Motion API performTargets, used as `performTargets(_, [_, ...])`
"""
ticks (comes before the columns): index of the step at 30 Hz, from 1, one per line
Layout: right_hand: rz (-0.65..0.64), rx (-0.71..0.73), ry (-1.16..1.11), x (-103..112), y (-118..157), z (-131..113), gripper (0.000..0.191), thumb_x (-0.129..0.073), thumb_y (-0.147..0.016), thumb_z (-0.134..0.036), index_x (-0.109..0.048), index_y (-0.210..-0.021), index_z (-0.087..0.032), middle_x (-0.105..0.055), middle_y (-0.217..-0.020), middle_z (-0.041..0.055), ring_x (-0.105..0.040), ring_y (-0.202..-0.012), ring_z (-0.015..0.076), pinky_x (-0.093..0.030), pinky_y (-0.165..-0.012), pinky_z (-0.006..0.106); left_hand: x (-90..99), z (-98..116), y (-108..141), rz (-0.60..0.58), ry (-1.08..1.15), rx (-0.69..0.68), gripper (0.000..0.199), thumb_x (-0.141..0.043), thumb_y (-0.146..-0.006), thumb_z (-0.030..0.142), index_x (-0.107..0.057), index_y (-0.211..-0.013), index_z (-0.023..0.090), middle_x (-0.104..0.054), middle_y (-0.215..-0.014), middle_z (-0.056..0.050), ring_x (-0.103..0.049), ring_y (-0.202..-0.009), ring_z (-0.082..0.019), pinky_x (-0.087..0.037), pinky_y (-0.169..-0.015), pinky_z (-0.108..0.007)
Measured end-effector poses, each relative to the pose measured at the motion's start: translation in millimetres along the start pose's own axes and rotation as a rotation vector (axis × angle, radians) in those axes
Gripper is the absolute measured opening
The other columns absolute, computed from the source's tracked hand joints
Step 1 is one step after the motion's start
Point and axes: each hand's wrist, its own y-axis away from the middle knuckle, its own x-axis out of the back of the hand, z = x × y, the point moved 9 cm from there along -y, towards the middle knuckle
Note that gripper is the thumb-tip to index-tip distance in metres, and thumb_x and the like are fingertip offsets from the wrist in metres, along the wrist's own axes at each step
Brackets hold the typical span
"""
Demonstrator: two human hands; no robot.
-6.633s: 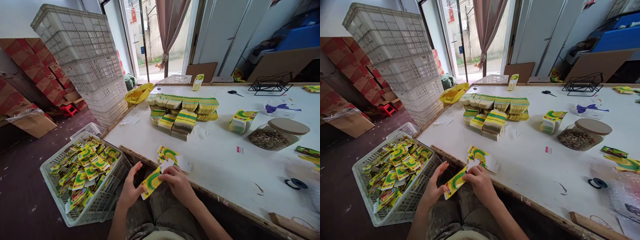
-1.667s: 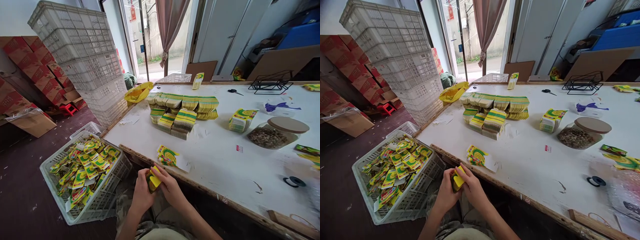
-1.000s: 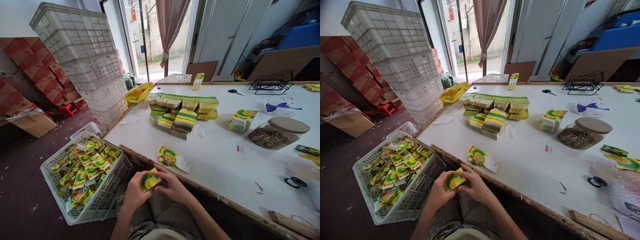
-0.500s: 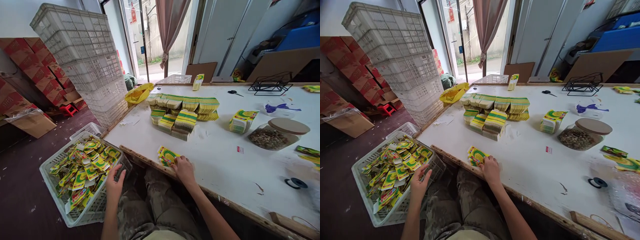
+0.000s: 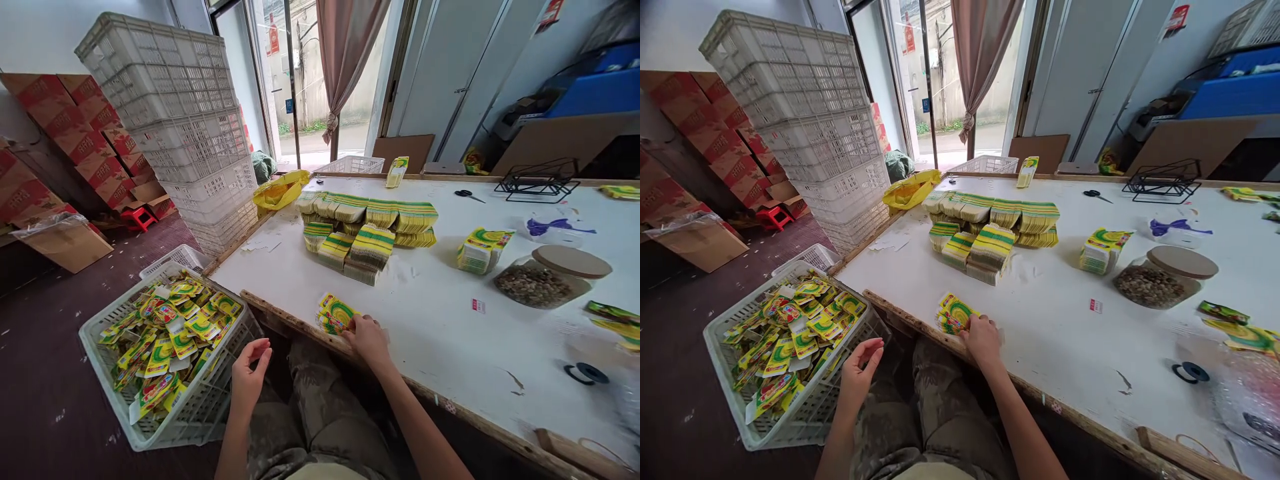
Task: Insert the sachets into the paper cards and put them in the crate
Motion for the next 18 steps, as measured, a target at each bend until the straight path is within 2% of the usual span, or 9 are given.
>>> performTargets(3, [0.03,-0.022,0.01,4,3,3,0.032,-0.071,-0.082,-0.03,-0.061,-0.108,-0.014,-0.063,-0.103,0.0141,-0.06,-0.098,0.029,-0.039,-0.076,0.032,-0.6,0,1,-0.002,0.012,-0.011,0.036,-0.063,-0.083,0.047,-0.068,-0.102,0.017,-0.072,-0.101,-0.01,-0.068,-0.094,-0.023,-0.055,-0.085,-0.035])
performTargets(6, [0.044,-0.039,0.009,7,3,7,0.037,-0.072,-0.081,-0.033,-0.061,-0.109,-0.011,-0.061,-0.105,0.0172,-0.058,-0.1,0.0315,-0.039,-0.077,0.033,-2.6,0,2,-0.006,0.019,-0.016,0.034,-0.062,-0.084,0.045,-0.068,-0.103,0.017,-0.073,-0.1,-0.009,-0.068,-0.094,-0.023,-0.055,-0.086,-0.034])
performTargets(14, [0.048,-0.003,-0.077,3,-4,11,0.024,-0.075,-0.074,-0.026,-0.061,-0.09,-0.013,-0.062,-0.097,0.0152,-0.059,-0.092,0.0302,-0.037,-0.072,0.032,-11.4,-1,-1,-0.037,0.044,-0.001,0.034,-0.063,-0.084,0.045,-0.067,-0.104,0.018,-0.073,-0.1,-0.009,-0.068,-0.095,-0.022,-0.054,-0.085,-0.032])
performTargets(18, [0.072,0.037,-0.185,-1,1,11,0.018,-0.066,-0.078,-0.02,-0.053,-0.089,-0.016,-0.063,-0.086,0.0083,-0.059,-0.08,0.0245,-0.036,-0.066,0.03,-22.9,-1,2,-0.075,0.066,0.017,0.034,-0.063,-0.083,0.046,-0.068,-0.101,0.017,-0.073,-0.097,-0.009,-0.068,-0.093,-0.022,-0.054,-0.084,-0.033])
